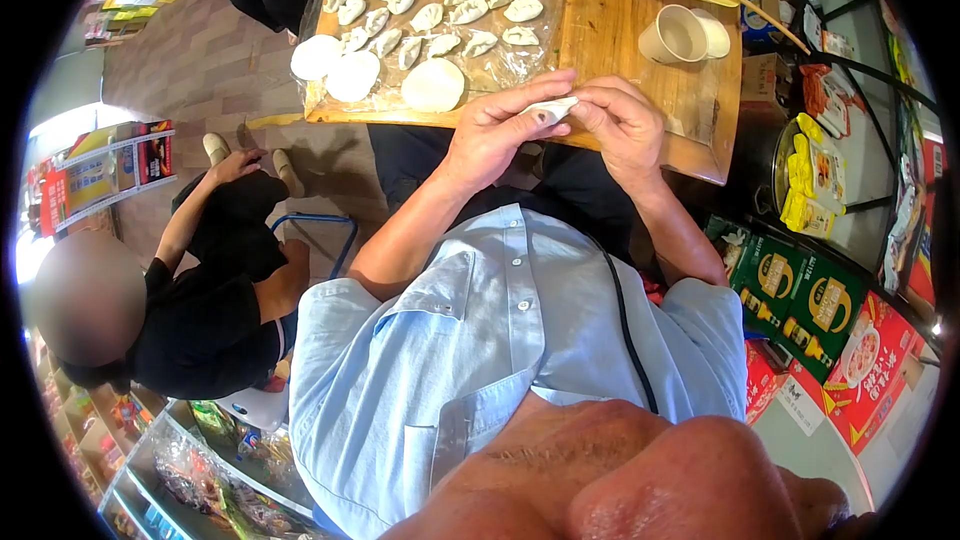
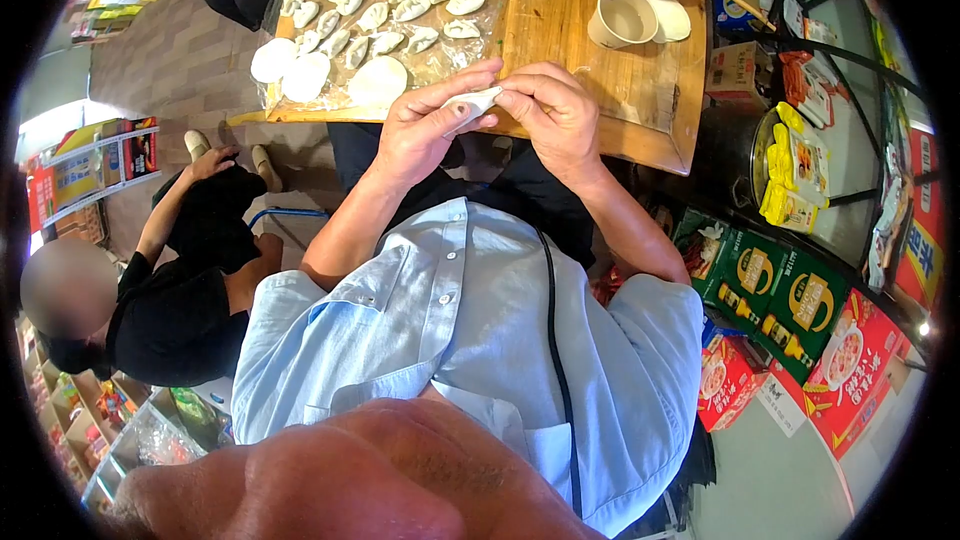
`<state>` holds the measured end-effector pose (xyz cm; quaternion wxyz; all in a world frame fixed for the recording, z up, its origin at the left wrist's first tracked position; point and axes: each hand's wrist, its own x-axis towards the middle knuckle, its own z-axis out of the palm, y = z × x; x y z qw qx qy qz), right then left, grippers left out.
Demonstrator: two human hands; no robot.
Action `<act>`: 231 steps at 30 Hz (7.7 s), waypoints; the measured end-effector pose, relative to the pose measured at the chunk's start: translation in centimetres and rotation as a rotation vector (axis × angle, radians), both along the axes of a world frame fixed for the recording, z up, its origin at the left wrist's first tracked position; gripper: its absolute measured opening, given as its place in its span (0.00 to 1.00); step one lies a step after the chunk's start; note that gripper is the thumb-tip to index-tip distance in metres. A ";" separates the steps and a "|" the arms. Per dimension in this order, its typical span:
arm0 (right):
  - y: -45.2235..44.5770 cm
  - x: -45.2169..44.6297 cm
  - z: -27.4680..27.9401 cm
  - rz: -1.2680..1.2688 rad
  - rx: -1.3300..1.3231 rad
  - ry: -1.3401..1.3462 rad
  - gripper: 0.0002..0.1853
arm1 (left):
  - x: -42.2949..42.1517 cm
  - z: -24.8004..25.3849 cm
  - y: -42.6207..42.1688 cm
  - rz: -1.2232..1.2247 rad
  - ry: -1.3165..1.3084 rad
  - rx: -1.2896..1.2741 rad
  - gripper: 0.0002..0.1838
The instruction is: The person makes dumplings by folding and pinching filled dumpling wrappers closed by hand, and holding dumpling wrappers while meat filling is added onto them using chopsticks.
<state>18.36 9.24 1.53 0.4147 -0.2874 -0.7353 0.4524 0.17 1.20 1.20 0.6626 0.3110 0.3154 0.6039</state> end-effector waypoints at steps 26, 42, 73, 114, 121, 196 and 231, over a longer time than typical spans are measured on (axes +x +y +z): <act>-0.8 0.2 0.1 -0.064 0.170 -0.060 0.12 | 1.0 -0.4 0.8 0.164 0.146 -0.144 0.07; -0.6 -0.4 0.5 -0.027 0.302 -0.075 0.07 | 0.8 -0.6 0.8 0.205 0.239 -0.124 0.06; -1.3 -2.2 0.4 -0.172 0.376 -0.224 0.06 | -0.6 -1.8 0.7 0.311 0.371 -0.102 0.04; -0.2 -2.0 1.2 -0.089 0.392 -0.152 0.08 | -1.0 0.0 0.3 0.235 0.335 -0.027 0.08; -0.3 -2.0 1.8 -0.101 0.492 -0.173 0.08 | -1.3 0.0 0.1 0.243 0.348 -0.043 0.08; -0.9 -2.7 2.2 -0.022 0.395 -0.124 0.08 | -1.3 0.6 0.1 0.267 0.365 -0.078 0.06; -1.4 -3.9 3.1 -0.073 0.313 -0.144 0.08 | -3.0 1.3 0.1 0.224 0.516 0.022 0.05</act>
